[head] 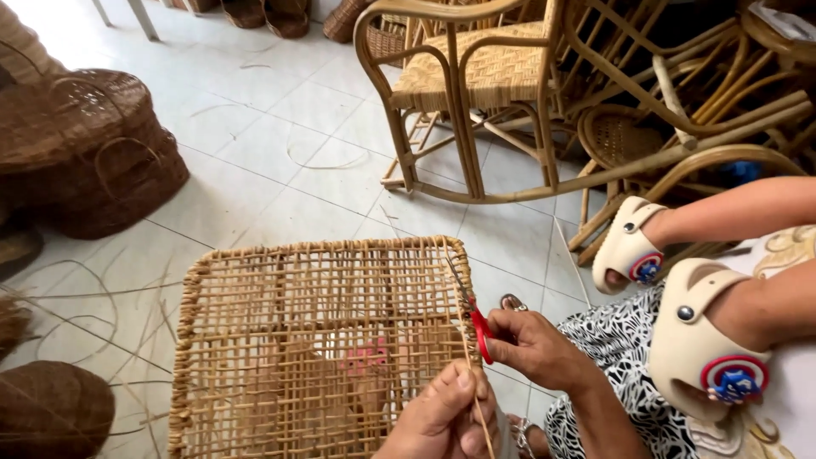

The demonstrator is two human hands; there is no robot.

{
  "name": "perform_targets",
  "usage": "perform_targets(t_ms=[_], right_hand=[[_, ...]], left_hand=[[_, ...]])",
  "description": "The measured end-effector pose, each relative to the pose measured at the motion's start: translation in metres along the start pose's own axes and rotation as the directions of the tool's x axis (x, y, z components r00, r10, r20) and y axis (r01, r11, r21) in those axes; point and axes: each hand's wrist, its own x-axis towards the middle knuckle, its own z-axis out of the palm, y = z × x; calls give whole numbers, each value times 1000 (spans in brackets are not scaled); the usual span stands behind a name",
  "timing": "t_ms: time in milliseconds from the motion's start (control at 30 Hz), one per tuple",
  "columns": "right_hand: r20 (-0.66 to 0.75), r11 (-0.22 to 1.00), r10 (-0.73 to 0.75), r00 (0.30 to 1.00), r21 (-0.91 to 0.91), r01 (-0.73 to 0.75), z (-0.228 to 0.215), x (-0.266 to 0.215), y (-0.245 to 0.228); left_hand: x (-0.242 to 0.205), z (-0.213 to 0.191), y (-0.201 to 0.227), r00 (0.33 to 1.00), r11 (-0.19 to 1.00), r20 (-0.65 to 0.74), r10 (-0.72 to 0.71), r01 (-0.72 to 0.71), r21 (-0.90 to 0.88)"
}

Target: Weaving rattan strands into a chair frame and trimming the excess with scissors.

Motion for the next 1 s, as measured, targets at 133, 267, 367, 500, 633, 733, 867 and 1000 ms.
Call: perform_targets(t_ms=[133,267,367,500,633,733,867,1000], right_hand=[[52,996,-27,998,84,23,2,-1,3],[60,982,-85,995,176,73,6,-3,7],[29,981,-37,999,191,31,6,-5,6],[64,984,4,998,178,-15,1,-9,5],[175,971,43,984,224,-82,0,-7,7],[209,946,23,978,313,-89,-1,-12,3],[220,954,19,975,288,-84,1,-13,5],[155,975,-15,988,220,-20,5,-9,-7]], left_hand=[[-2,-2,2,997,1000,-82,-4,6,28],[-1,-12,0,995,999,-104,7,-3,40],[-2,-13,5,988,997,-155,3,9,78],[-3,-14,4,992,996,-129,11,1,92],[-2,-22,4,994,993,-90,53,-43,114],[-1,-22,6,995,996,-80,57,-52,69],[0,-13,6,993,994,-100,69,-60,87],[4,-5,3,996,995,-72,59,-54,78]])
